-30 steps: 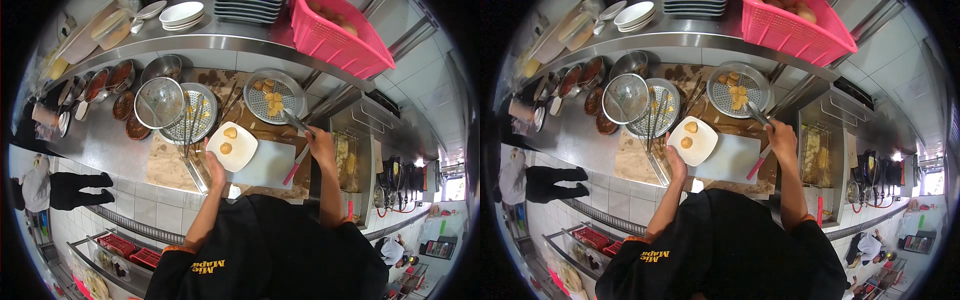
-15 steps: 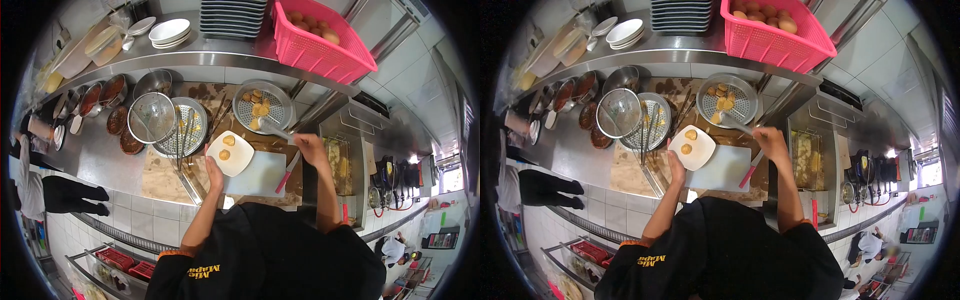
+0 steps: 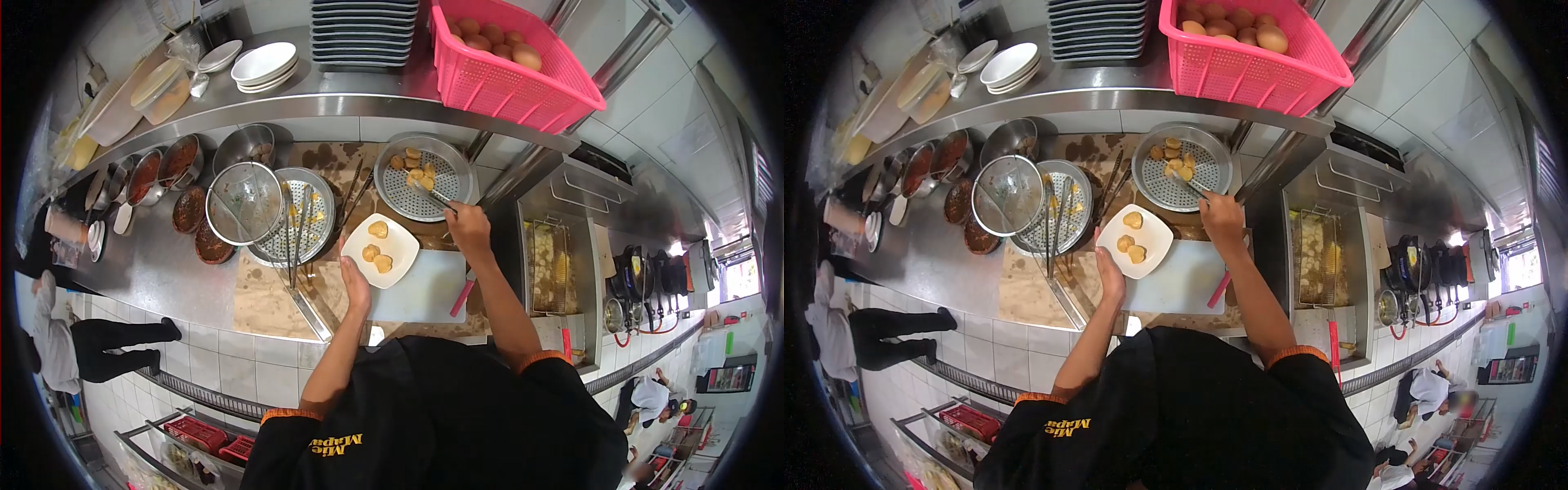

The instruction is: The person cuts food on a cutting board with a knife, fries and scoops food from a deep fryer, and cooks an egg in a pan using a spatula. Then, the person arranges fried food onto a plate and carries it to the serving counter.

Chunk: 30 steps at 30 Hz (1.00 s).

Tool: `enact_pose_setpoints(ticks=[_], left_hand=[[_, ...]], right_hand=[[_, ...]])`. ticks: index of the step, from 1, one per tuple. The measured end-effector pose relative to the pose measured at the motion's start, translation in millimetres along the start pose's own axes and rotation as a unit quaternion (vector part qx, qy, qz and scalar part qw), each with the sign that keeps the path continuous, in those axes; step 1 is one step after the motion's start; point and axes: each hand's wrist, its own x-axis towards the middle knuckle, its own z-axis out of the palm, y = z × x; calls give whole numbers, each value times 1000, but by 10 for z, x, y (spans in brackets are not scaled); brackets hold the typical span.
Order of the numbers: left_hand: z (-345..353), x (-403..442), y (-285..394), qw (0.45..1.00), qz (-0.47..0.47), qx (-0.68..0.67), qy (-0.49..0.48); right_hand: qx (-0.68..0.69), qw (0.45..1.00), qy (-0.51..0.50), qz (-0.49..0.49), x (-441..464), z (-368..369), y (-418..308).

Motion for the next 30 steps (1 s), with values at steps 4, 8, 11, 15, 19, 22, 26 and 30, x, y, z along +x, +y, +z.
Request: enact_pose_setpoints(ticks=[4,8,11,15,19,22,26,30], left_hand=[[-13,46,-54,1000,14,17,14],[13,132,-166,999,27,26,17],[27,217,-206,1000,19,-1,21],[1,224,-179,997,15,-74,20],[-41,206,-101,998,33,-49,29],[-52,212,-112,994,9,-107,26],[-49,332,-237,997,17,-67,25],[-16,395,-261,997,21,-73,23]], right_hand=[[75,987,-138,20,-254,-799,-216],[87,973,-213,-23,-507,-1117,-458],[108,983,-139,-47,-100,-855,-300],[-51,993,-100,26,585,-36,-346],[-49,989,-135,30,757,292,-271],[40,990,-35,-133,362,-264,-177],[201,955,-207,-64,-18,-782,-259],[190,969,-159,-25,213,-718,-280]])
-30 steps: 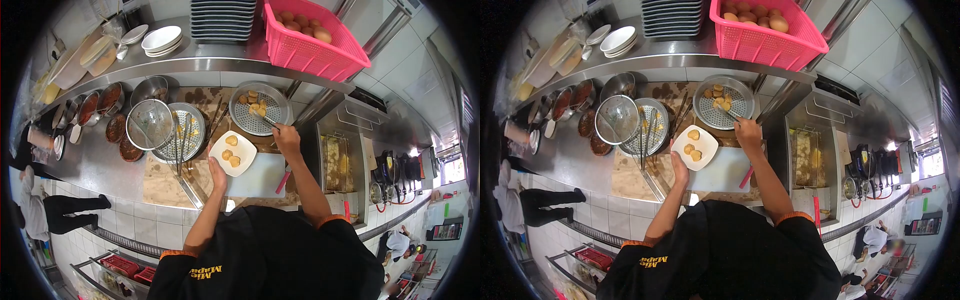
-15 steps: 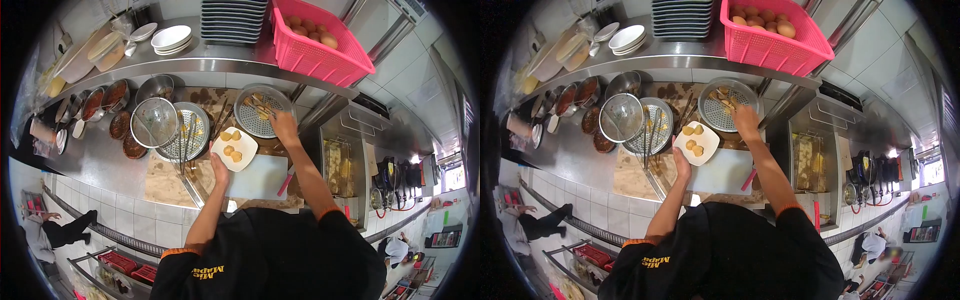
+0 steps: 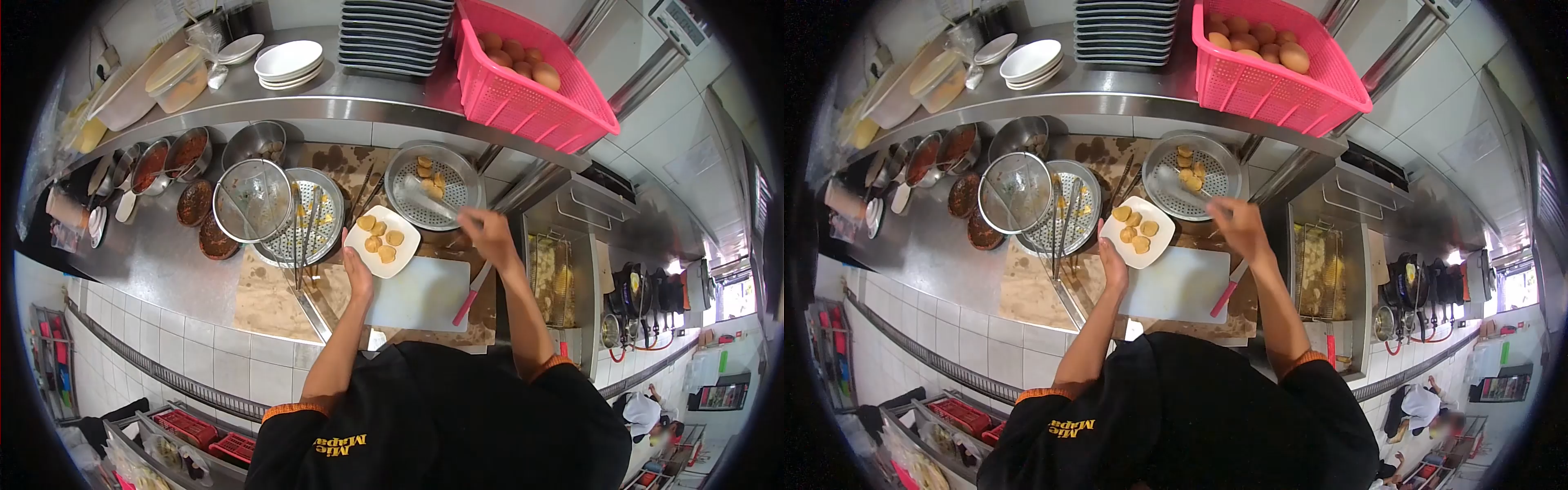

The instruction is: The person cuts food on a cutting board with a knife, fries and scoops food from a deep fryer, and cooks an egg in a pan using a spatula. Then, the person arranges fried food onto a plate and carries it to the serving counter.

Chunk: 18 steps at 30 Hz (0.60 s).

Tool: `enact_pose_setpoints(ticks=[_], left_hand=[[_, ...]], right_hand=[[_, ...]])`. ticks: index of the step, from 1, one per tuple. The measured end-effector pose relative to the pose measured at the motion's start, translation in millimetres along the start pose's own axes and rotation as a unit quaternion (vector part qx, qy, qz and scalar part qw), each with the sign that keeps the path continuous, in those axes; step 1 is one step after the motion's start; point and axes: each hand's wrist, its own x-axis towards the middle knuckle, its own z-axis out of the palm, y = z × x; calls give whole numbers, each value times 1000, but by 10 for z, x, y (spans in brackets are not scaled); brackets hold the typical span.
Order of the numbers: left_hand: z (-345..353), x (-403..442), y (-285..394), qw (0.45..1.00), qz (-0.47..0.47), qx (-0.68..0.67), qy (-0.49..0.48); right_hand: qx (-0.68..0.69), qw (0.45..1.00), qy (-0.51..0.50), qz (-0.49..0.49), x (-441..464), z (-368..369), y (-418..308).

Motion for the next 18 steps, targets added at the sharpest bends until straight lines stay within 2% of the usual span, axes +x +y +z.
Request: enact_pose_setpoints(ticks=[1,3,7,9,11,13,14,16,17,18], left_hand=[[-1,11,9,1000,3,-4,-1],[-11,30,-8,1000,5,-9,-2],[-14,37,0,999,15,-29,-16],[-23,64,-17,999,13,-29,-11],[-27,58,-41,1000,10,-29,-6],[4,109,-41,1000,28,13,4],[28,109,-18,1000,28,13,1],[95,106,70,1000,23,-8,0],[111,104,83,1000,23,-10,-1],[115,106,100,1000,15,-15,1]], right_hand=[[-30,996,76,-22,200,31,77],[-224,970,72,54,516,164,216],[-201,978,42,36,695,161,340],[-119,991,65,9,533,-5,285],[-59,998,20,-11,184,-216,109],[5,995,-22,-97,-145,-135,184],[3,995,-19,-96,-260,-124,51],[-1,987,-143,69,-375,-106,-317],[-3,987,-142,70,-316,-111,-238],[-11,997,-68,33,-165,-101,-75]])
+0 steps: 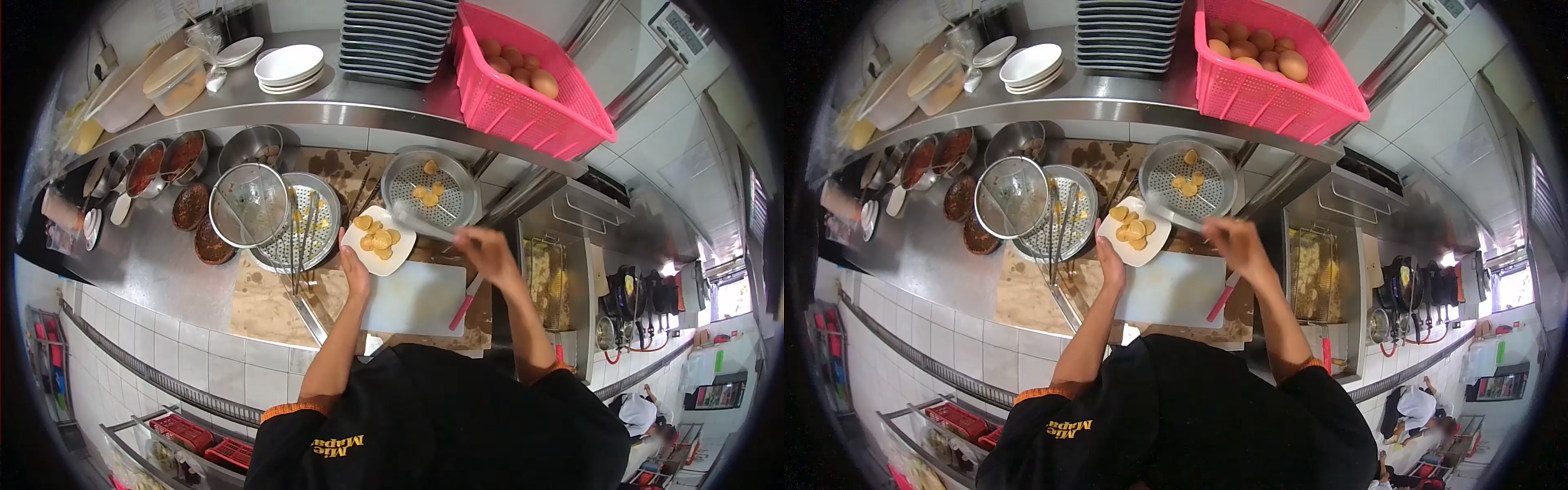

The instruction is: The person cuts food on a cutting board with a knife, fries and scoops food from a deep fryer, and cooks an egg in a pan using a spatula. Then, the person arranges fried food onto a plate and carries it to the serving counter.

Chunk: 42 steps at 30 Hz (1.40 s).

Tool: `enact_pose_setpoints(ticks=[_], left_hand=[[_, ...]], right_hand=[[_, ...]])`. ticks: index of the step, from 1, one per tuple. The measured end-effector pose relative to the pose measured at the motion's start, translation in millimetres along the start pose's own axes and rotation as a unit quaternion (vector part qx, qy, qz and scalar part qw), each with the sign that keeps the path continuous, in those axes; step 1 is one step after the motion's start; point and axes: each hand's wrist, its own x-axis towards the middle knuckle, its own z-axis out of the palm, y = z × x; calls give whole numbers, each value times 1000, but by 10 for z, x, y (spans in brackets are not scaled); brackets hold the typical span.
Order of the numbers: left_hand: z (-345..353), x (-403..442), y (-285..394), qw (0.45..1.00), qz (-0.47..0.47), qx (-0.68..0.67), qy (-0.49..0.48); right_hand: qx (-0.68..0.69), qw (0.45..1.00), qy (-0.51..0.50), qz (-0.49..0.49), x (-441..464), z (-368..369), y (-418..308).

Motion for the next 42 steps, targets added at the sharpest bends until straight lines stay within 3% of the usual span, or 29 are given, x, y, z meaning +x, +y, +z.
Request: enact_pose_setpoints(ticks=[3,5,8,11,13,15,18,21,24,25,28,34,36,37,39,40,42], left_hand=[[-28,-28,14,1000,-8,1,9],[-45,-29,0,1000,-5,5,14],[-114,-57,-68,1000,4,-1,5],[-127,-43,-95,1000,-4,-21,5],[-145,-12,-160,1000,25,11,0],[-133,36,-205,1000,17,4,-3],[-69,21,-137,1000,7,26,-2],[-101,70,-218,999,18,41,-4],[-107,9,-138,1000,4,23,-8],[-69,-16,-34,1000,-17,16,-4],[-51,-50,20,1000,-17,-23,-7],[-22,-83,94,998,-9,65,-11],[-38,-96,66,998,-10,63,-14],[-27,-105,44,998,-9,59,-18],[-10,-122,-7,998,-7,51,-26],[-3,-115,-26,998,-5,47,-28],[-47,-91,-67,999,2,32,-25]], right_hand=[[-82,983,160,-23,616,-26,303],[-185,970,153,45,966,93,471],[-171,970,149,91,1164,282,578],[-99,979,179,17,911,156,557],[-10,995,99,18,459,-62,133],[-10,998,50,-42,113,-23,65],[1,1000,-27,-14,-156,9,-222],[-15,998,65,-15,67,-41,-23],[-135,980,101,102,408,-119,95],[-134,981,102,100,525,-85,238],[-201,970,122,60,665,-5,669],[-34,991,128,-4,53,-141,49],[56,966,141,-207,-93,68,-34],[55,967,143,-205,-120,139,-82],[-113,989,61,-65,-152,214,-270],[-44,999,13,-17,-155,71,-400],[-41,998,50,-19,-73,-73,-350]])
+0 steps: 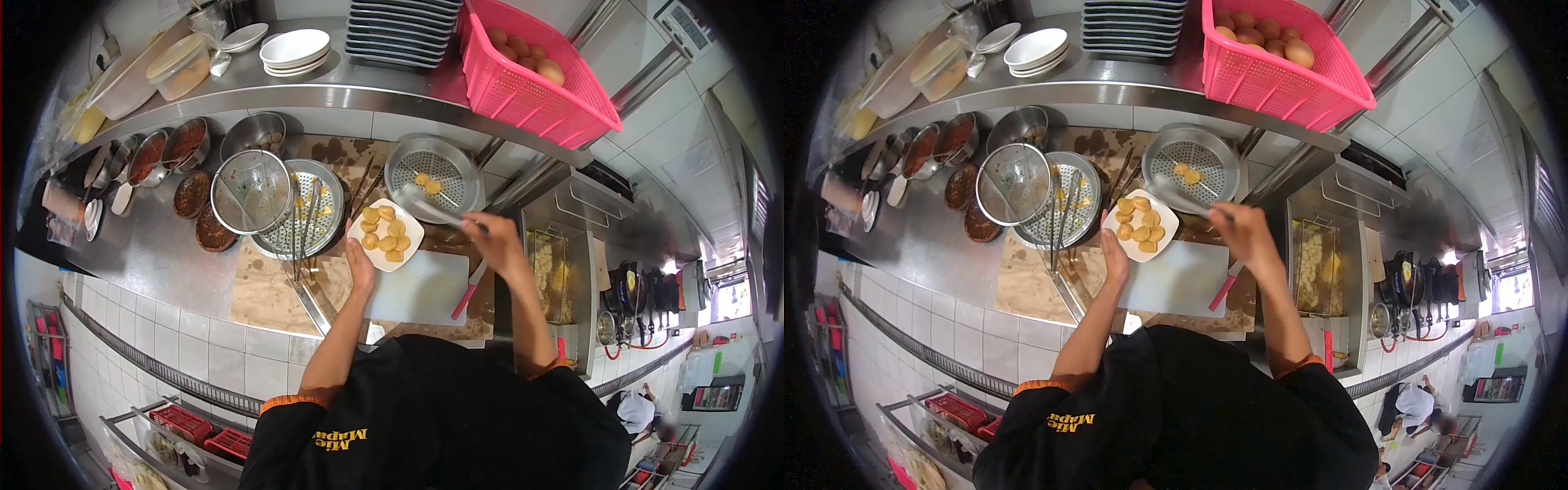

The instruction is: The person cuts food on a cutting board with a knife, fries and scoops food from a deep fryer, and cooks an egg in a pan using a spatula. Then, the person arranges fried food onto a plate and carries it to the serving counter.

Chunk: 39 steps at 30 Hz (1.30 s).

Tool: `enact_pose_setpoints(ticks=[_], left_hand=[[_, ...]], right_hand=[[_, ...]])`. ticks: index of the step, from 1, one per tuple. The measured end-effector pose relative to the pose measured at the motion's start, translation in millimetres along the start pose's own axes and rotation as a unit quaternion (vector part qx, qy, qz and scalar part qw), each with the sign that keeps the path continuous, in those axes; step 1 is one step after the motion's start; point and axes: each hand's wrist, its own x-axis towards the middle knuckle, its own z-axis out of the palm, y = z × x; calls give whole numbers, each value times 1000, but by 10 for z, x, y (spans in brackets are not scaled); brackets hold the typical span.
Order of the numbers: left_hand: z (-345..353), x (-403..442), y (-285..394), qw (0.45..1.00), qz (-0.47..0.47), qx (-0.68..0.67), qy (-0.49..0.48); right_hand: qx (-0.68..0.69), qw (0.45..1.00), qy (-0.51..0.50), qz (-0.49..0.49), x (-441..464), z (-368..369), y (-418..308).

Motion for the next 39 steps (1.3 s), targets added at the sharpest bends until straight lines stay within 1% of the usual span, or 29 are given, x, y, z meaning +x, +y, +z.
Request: enact_pose_setpoints(ticks=[1,2,3,5,6,8,11,12,14,15,17,18,20,21,23,24,26,27,29,30,31,32,33,34,36,37,39], left_hand=[[-44,-20,-24,1000,4,-13,4],[-71,-31,-21,1000,3,-12,5],[-85,-31,-8,1000,7,-12,0],[-83,-25,11,1000,13,-13,-7],[-85,-24,18,1000,7,-21,-4],[-71,-15,48,1000,2,-29,-3],[-49,-14,76,999,6,-44,-11],[-58,-5,64,1000,11,-28,-8],[-66,-4,40,1000,14,-14,-2],[-65,4,33,1000,11,-13,0],[-54,-23,34,1000,6,-14,-1],[-41,-18,52,1000,-2,-12,0],[-24,-17,58,1000,-11,-10,-4],[-36,-10,33,1000,-7,-4,-7],[-64,-41,22,1000,-6,4,-10],[-58,-36,26,1000,-8,11,-6],[-74,-14,7,1000,-10,14,2],[-111,5,-40,1000,-3,-13,-2],[-152,-20,-125,999,2,-43,1],[-168,-28,-143,1000,6,-29,6],[-173,-10,-153,1000,13,-16,8],[-144,-8,-92,1000,15,-17,5],[-99,-36,7,1000,-2,-17,6],[-71,-54,65,1000,-19,-16,8],[-102,-30,-18,1000,-9,-12,7],[-143,-27,-74,1000,1,-7,8],[-184,-1,-97,1000,6,-26,2]], right_hand=[[4,999,35,2,39,-71,63],[-16,999,29,25,118,-131,146],[-15,999,29,25,222,-96,266],[-126,990,62,29,441,77,574],[-125,990,63,28,536,170,649],[-163,985,31,45,687,331,673],[-158,986,19,39,791,352,669],[-158,987,19,39,775,306,696],[-92,993,60,-34,697,151,767],[-94,993,58,-34,644,74,645],[-69,996,52,20,514,-88,445],[-70,996,55,22,542,-47,444],[-159,987,35,4,669,167,473],[-159,987,37,7,755,314,480],[-224,974,7,33,874,591,517],[-223,974,9,33,889,612,568],[-179,982,50,-39,906,583,664],[-181,981,48,-42,872,488,624],[-98,994,54,15,735,266,522],[-100,994,40,28,703,224,456],[-100,994,42,27,720,281,463],[-137,990,33,26,762,391,487],[-174,984,24,25,806,505,531],[-175,984,26,26,885,646,604],[-206,978,33,17,1045,857,688],[-205,978,33,18,1057,842,721],[-126,990,55,10,1116,669,650]])
